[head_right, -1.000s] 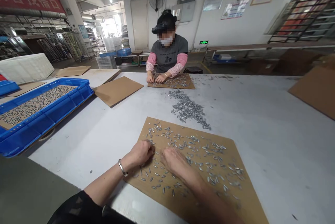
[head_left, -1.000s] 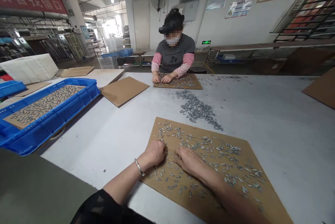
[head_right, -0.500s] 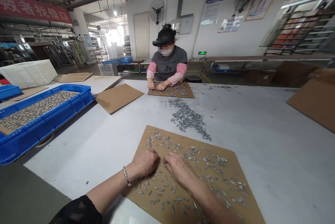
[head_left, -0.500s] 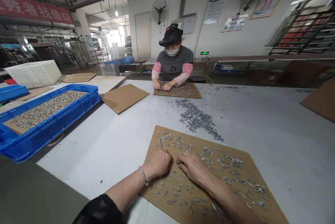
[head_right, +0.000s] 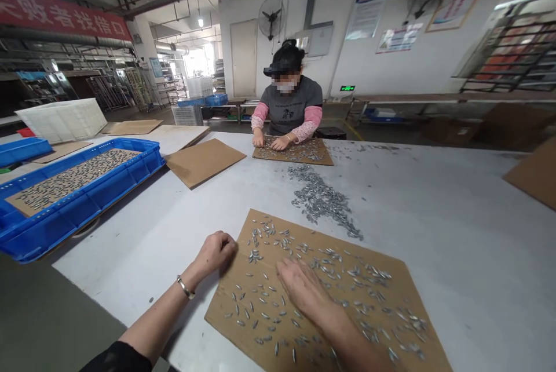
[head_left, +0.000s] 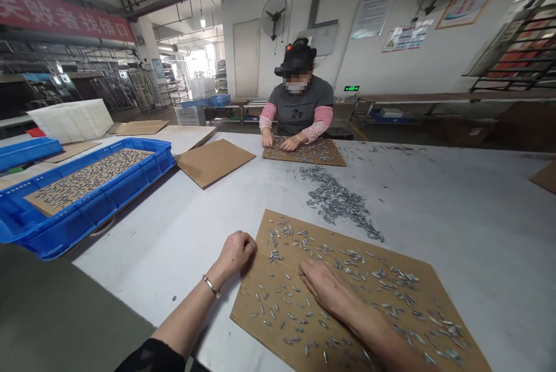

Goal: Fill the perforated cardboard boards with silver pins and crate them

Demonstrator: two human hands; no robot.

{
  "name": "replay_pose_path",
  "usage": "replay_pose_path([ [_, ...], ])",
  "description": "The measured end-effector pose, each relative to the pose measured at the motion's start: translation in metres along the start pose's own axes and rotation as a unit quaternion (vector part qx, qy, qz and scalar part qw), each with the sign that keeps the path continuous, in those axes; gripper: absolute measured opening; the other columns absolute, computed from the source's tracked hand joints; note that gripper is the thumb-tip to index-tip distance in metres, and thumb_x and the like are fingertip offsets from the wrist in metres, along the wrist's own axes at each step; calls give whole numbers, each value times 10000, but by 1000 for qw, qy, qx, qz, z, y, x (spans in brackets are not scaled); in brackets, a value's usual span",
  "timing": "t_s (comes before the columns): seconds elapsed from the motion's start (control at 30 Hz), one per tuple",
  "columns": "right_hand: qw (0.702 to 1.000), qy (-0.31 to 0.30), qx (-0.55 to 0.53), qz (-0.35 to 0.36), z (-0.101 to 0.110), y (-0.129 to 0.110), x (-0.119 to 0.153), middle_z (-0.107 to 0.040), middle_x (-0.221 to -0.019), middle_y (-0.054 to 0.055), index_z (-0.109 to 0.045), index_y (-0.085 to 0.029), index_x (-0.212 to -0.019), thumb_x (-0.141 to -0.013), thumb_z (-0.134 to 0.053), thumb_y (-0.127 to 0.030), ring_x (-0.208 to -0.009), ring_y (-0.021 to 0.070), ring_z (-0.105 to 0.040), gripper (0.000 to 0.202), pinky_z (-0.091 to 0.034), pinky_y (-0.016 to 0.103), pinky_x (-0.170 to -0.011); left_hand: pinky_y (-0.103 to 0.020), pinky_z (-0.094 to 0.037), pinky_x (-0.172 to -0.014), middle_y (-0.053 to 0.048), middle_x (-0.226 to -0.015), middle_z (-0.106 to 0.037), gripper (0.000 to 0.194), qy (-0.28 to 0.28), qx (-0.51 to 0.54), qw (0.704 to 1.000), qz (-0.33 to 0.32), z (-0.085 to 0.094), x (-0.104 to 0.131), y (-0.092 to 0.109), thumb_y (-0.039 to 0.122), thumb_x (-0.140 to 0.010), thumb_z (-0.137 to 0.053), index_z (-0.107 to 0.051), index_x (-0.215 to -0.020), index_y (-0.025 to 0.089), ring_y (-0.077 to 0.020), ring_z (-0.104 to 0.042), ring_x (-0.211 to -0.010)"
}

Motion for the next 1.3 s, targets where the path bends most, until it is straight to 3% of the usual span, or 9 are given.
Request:
replay_pose_path([
  [0.1,999,-18,33,17,0,-2,2,-670,-873,73,-614,-227,-831,-1026,-360,-200,-830,219,-603,321,-381,336,-755,-285,-510,-848,-103,-1043,-750,263,0,11,1000,-2,-7,4,-3,192,-962,-476,-736,-954,158,-193,-686,-928],
  [0.23,999,-28,1,25,8,-3,-3,-672,-893,68,-637,-226,-822,-1038,-391,-253,-827,211,-606,329,-373,324,-744,-261,-506,-892,-69,-1060,-742,206,-30,10,999,-32,-23,1,12,186,-934,-542,-747,-953,192,-177,-679,-962],
  [0.47,998,-18,-56,10,8,-11,-48,-667,-948,69,-652,-209,-910,-984,-472,-192,-920,217,-625,195,-412,302,-797,-343,-542,-907,-161,-1052,-742,244,-71,-54,996,-22,-51,-18,31,204,-954,-520,-749,-985,126,-251,-698,-1005],
  [0.6,998,-27,-64,-4,3,-8,-51,-662,-932,72,-619,-204,-885,-976,-476,-198,-882,213,-618,170,-411,297,-772,-354,-548,-900,-164,-1052,-750,248,-87,-75,993,-22,-46,-14,32,184,-942,-512,-750,-983,126,-261,-705,-997],
  [0.8,997,-41,-70,-9,7,1,-27,-671,-900,68,-601,-215,-816,-974,-487,-235,-823,203,-605,196,-389,293,-729,-298,-535,-833,-109,-1003,-743,257,-110,-80,989,-54,-24,11,29,181,-947,-493,-745,-902,162,-219,-698,-917],
  [0.9,994,-69,-77,-19,9,1,-24,-685,-901,64,-627,-215,-801,-955,-509,-229,-839,203,-621,194,-390,288,-734,-302,-536,-817,-115,-985,-739,253,-124,-89,986,-62,-26,23,31,183,-946,-498,-742,-883,160,-222,-695,-896],
  [1.03,995,-37,-90,-4,17,-10,-33,-694,-929,62,-669,-214,-847,-970,-500,-230,-895,205,-636,210,-403,283,-777,-332,-545,-830,-150,-1007,-740,241,-136,-107,983,-60,-34,31,33,168,-936,-507,-742,-890,136,-247,-703,-905],
  [1.3,998,-44,-29,-31,6,-32,-51,-710,-956,90,-666,-186,-889,-989,-487,-226,-875,204,-643,209,-369,284,-742,-318,-552,-861,-134,-1060,-735,299,-114,-109,986,-47,-24,13,37,206,-994,-449,-743,-978,150,-230,-705,-960],
])
Point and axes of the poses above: each hand's wrist, its own x-axis away from the middle knuckle, its own z-axis out of the back of the hand, y = z × x, the point moved 6 cm from there along -x, towards the middle knuckle
